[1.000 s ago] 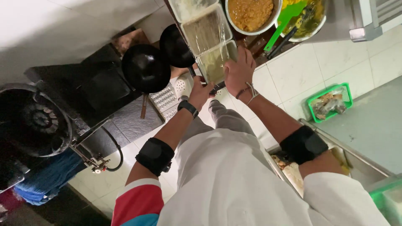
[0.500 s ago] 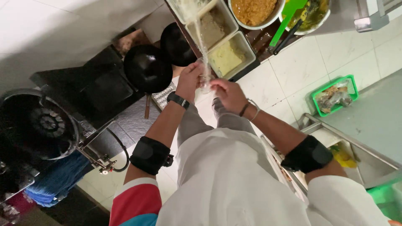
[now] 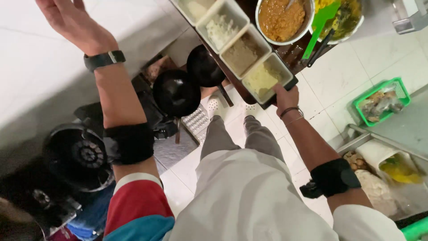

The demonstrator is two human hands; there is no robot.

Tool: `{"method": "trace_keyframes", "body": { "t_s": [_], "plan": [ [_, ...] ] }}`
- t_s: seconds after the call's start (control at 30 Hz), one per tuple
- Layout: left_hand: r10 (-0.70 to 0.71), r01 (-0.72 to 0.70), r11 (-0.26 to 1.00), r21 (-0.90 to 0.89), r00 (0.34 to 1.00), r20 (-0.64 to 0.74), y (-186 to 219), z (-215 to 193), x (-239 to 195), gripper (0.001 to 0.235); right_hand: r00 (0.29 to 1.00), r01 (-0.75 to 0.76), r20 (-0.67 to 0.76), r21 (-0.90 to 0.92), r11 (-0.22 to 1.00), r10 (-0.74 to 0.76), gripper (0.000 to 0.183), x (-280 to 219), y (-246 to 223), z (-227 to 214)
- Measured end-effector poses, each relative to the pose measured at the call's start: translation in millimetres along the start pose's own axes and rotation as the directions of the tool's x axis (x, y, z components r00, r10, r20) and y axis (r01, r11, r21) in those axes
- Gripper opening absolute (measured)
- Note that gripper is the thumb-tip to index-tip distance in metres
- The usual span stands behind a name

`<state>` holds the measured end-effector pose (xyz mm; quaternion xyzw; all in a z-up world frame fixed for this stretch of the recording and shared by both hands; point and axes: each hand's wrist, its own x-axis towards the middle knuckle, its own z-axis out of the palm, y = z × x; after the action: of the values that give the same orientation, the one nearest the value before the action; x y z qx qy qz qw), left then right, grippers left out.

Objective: The recorder is peeling small onions and organizing various food preparation containers in a kitchen.

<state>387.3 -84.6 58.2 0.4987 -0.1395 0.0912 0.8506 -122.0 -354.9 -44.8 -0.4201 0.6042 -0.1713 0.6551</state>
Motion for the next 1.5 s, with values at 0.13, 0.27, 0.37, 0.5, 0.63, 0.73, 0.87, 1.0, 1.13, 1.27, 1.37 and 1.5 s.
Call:
{"method": "trace_keyframes", "body": {
  "t_s": [0.13,0.27,0.37,0.5,0.63,0.73,0.87,1.0,1.13,1.27,1.37,1.5],
  "plan": [
    [0.140,-0.195,0.927,0.320,0.972,0.189,-72.9,3.8,5.6,0.020,0.989,0.096,-0.114,-0.014,0.995,-0.097,0.047,-4.8,35.6,-31.5],
    [-0.287,-0.435,0.360,0.825,0.790,0.542,-81.1,51.6,-57.3,0.066,0.998,-0.040,-0.052,0.105,0.994,0.046,0.037,-29.1,49.2,-54.2],
    [-0.603,-0.404,0.331,0.853,0.605,0.520,-98.3,62.2,-95.5,0.090,0.990,-0.082,-0.107,0.100,0.992,0.093,0.034,-52.6,70.3,-80.4],
    [-0.619,-0.463,0.335,0.821,0.548,0.562,-148.5,56.1,-133.4,0.034,0.987,0.010,-0.159,0.073,0.997,0.001,0.038,-72.1,90.9,-122.2],
    [-0.585,-0.514,0.393,0.763,0.500,0.639,-146.1,54.1,-126.2,0.029,0.975,-0.050,-0.216,0.035,0.998,0.057,0.026,-91.0,102.8,-162.4],
    [-0.491,-0.549,0.396,0.736,0.551,0.675,-154.7,31.6,-111.0,0.030,0.976,-0.072,-0.204,0.038,0.997,0.079,0.023,-104.1,106.4,-190.9],
    [-0.739,-0.739,0.089,0.668,0.401,0.542,-139.5,-25.3,-95.7,0.020,0.967,-0.193,-0.157,0.077,0.978,0.203,0.019,-111.3,99.9,-191.8],
    [-0.675,-0.863,0.118,0.492,0.294,0.677,-147.2,-134.0,-157.9,0.019,0.987,-0.157,0.048,0.207,0.966,0.151,0.024,-97.5,100.1,-162.4],
    [-0.810,-0.917,0.098,0.387,0.152,0.566,-107.3,-200.3,-191.9,0.015,0.988,-0.135,0.117,0.307,0.942,0.103,0.032,-78.3,61.0,-77.7],
    [-0.984,-0.891,-0.062,0.450,0.130,0.123,-53.4,-227.8,-180.7,0.027,0.997,-0.072,0.019,0.290,0.954,0.069,0.028,-59.2,25.3,-19.4],
    [-0.972,-0.832,-0.095,0.546,0.196,0.129,-28.3,-241.4,-166.9,0.029,0.999,-0.033,-0.005,0.241,0.970,0.035,0.024,-53.0,19.4,1.4],
    [-0.860,-0.558,0.067,0.827,0.389,0.331,-5.5,-225.3,-153.0,0.029,0.998,0.047,-0.038,0.146,0.988,-0.042,0.024,-37.8,28.8,9.8]
  ]
}}
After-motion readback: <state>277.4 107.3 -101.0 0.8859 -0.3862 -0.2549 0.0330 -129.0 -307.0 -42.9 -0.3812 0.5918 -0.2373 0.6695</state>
